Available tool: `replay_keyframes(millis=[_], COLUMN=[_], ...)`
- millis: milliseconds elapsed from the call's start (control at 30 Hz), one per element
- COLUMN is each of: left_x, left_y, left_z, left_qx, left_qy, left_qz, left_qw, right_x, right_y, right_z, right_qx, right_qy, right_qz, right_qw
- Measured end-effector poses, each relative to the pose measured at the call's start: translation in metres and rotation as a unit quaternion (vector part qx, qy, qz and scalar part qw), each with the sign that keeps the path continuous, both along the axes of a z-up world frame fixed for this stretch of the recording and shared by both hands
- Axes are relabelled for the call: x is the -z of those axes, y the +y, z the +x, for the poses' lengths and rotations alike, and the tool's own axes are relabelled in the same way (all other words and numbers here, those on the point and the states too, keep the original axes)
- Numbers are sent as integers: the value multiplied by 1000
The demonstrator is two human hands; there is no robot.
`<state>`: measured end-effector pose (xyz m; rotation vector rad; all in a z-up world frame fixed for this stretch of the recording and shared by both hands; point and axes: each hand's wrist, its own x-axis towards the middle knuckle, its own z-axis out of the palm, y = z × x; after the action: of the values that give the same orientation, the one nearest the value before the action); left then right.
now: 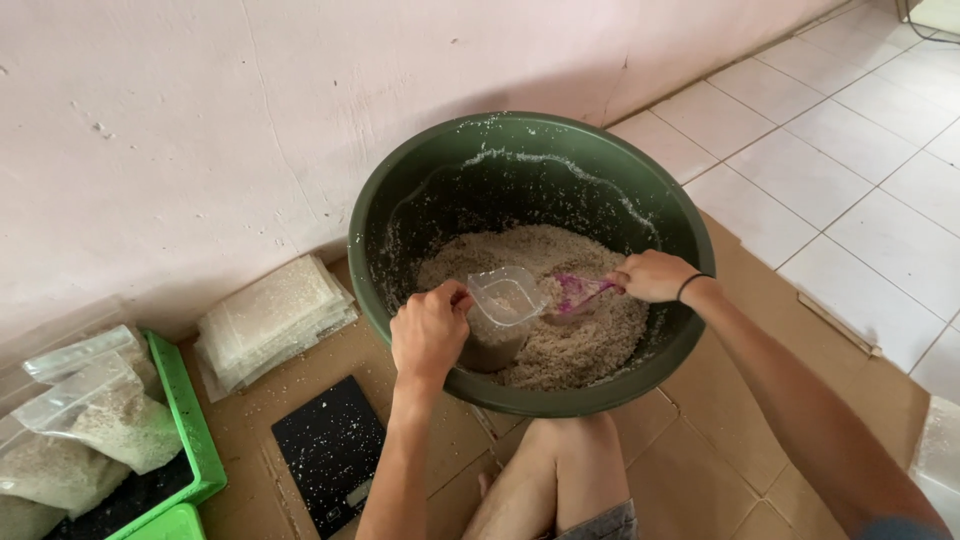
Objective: A person manually fills small plastic bags with a granular substance from a large tub, weighs each bag on a digital scale for accuracy, and then places the finished bags into a tray.
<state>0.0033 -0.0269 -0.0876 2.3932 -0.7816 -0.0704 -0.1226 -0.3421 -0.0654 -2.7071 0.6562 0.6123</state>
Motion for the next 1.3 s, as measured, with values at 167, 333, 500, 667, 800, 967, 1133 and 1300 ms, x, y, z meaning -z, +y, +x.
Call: replay_keyframes(millis=[167, 333, 500, 667, 800, 967, 1133, 1300], left_x=[-9, -5, -5, -5, -6, -11, -10, -11], left_y=[4, 3, 3, 3, 3, 5, 4, 6], left_z=[-3, -2, -3, -3, -3, -5, -5, -6], left_qx=[9, 8, 9, 8, 7, 9, 5, 7], left_qy=[-1, -5, -5, -4, 2, -7, -13, -16], left_qz=[-4, 6, -7, 1, -4, 1, 1, -8], left_qw=[1000, 1000, 1000, 1000, 1000, 1000, 1000, 1000], right_x=[-12, -28, -69, -63, -40, -34, -25, 3], right_y=[5, 14, 55, 73, 75, 82, 70, 21], right_z=[-12, -27, -37, -42, -43, -51, -51, -32], right_qx=[27, 30, 35, -24, -82, -195, -248, -106], right_qy=[-82, -174, -241, -276, -312, -431, -477, -467], right_qz=[57, 44, 40, -41, -175, -333, -383, -221], right_qw=[995, 983, 969, 960, 930, 816, 751, 850])
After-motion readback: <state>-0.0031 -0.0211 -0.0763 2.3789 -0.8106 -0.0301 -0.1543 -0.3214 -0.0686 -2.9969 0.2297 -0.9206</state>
